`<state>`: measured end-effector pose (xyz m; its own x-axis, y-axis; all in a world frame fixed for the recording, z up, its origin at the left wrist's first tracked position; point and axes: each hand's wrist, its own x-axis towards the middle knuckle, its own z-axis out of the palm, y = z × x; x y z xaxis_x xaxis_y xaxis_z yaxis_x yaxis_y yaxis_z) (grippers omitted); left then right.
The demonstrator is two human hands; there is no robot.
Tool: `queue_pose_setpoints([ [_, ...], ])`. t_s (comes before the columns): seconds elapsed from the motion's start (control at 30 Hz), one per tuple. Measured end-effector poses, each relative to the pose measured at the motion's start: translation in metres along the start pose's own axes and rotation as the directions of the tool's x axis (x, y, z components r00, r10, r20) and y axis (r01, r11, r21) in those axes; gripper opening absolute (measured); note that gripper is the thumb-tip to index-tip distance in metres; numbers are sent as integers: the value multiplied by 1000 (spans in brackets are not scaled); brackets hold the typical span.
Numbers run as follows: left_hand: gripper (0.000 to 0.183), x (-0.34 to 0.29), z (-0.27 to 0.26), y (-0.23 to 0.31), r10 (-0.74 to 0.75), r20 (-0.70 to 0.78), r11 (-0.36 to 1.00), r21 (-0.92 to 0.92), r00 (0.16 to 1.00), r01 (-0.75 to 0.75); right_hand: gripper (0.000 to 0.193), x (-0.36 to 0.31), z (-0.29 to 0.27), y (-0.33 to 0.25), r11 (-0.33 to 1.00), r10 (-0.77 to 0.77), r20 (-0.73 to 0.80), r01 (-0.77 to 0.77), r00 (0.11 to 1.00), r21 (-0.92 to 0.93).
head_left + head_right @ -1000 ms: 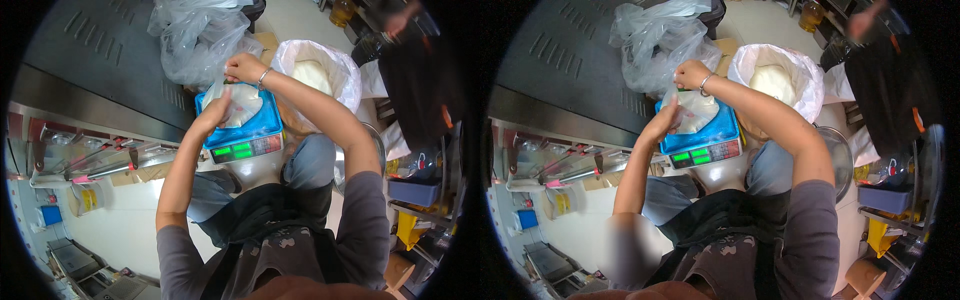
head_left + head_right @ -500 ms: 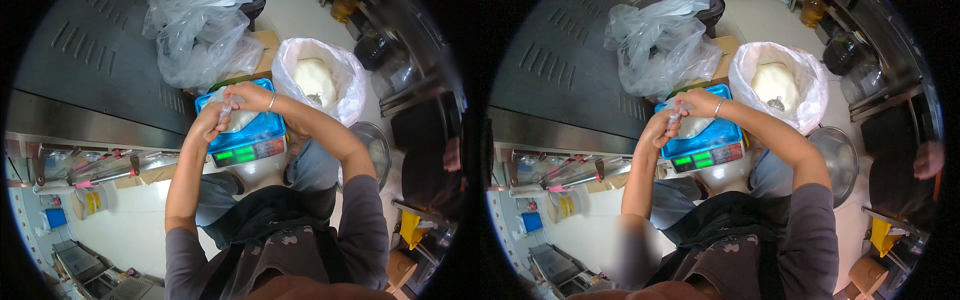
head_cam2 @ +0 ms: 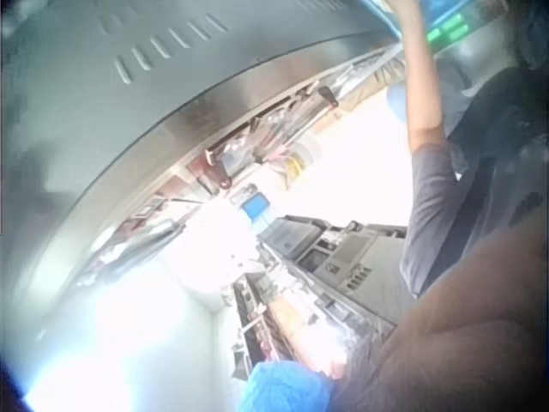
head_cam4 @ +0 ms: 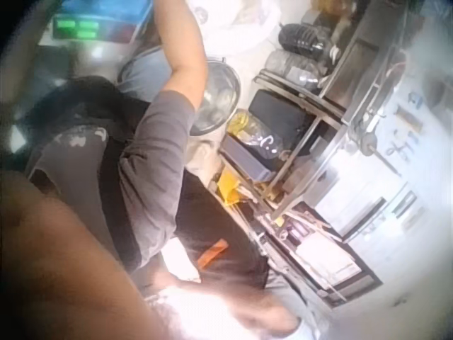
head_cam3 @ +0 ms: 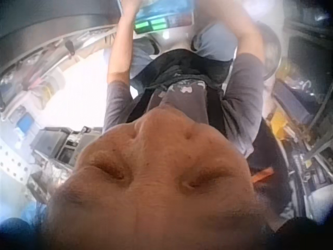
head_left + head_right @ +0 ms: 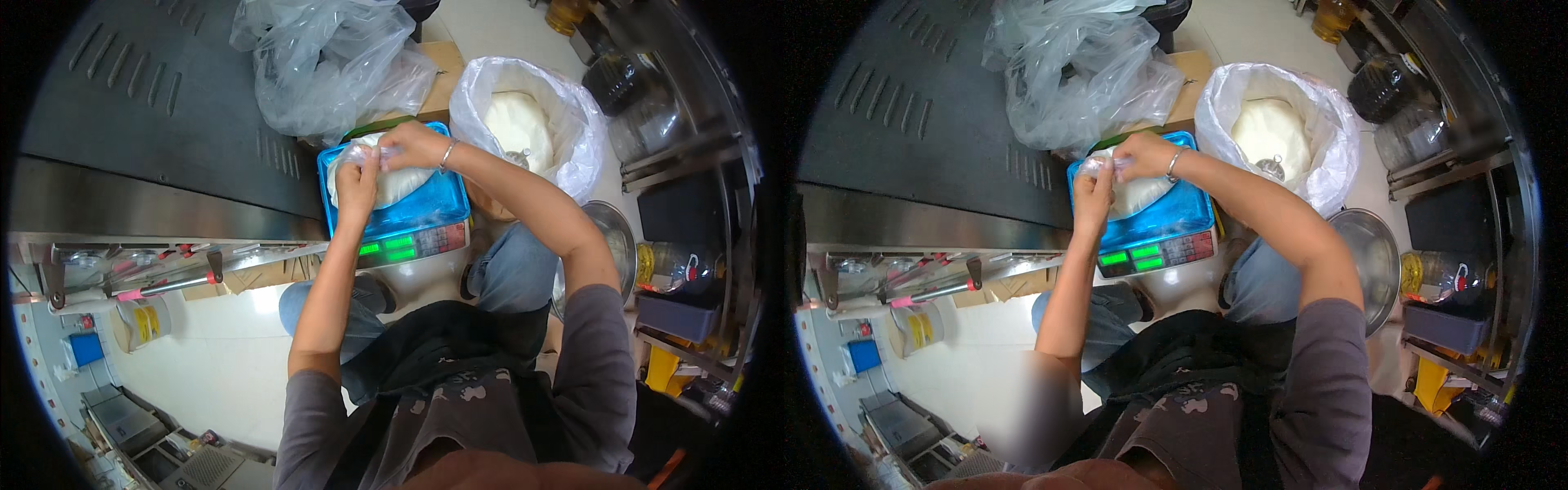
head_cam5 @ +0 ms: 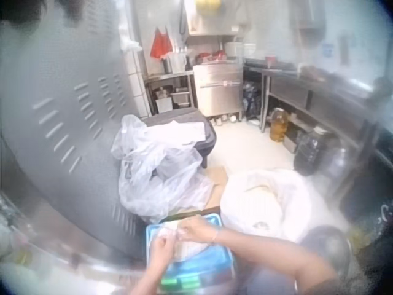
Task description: The person scoops a white powder from a large sack into a plastic bag placed on a digital scale. They repeatedly add powder until reaching a target weight, then tie the bag closed and place it aside. The process is repeated for multiple bags.
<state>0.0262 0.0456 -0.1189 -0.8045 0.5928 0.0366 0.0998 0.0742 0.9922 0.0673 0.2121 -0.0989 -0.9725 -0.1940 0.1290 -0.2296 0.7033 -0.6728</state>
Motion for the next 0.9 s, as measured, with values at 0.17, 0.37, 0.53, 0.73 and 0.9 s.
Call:
queue_pose_setpoints([
  [0.17, 30, -2, -20, 23, -398, 168, 890, -166, 902, 424, 15, -12, 12, -34, 948, -99, -382, -29, 919, -317],
  [0.37, 18, -12, -11, 29, -181, -8, 936, -308, 983, 170, 29, -17, 21, -33, 1000, 18, -424, -9, 905, 22],
  [0.53, 21, -22, -3, 14, -82, -83, 981, -181, 993, 65, 28, -8, 3, -12, 682, 305, -23, -201, 952, 703],
  [0.73, 23, -22, -14, 23, -70, -8, 997, 11, 998, 70, 16, -7, 6, -38, 999, -9, -477, -13, 879, -42],
  [0.9, 24, -25, -28, 19, -368, 129, 912, -144, 921, 385, 12, 2, 15, 2, 921, 376, -625, -205, 684, 330],
])
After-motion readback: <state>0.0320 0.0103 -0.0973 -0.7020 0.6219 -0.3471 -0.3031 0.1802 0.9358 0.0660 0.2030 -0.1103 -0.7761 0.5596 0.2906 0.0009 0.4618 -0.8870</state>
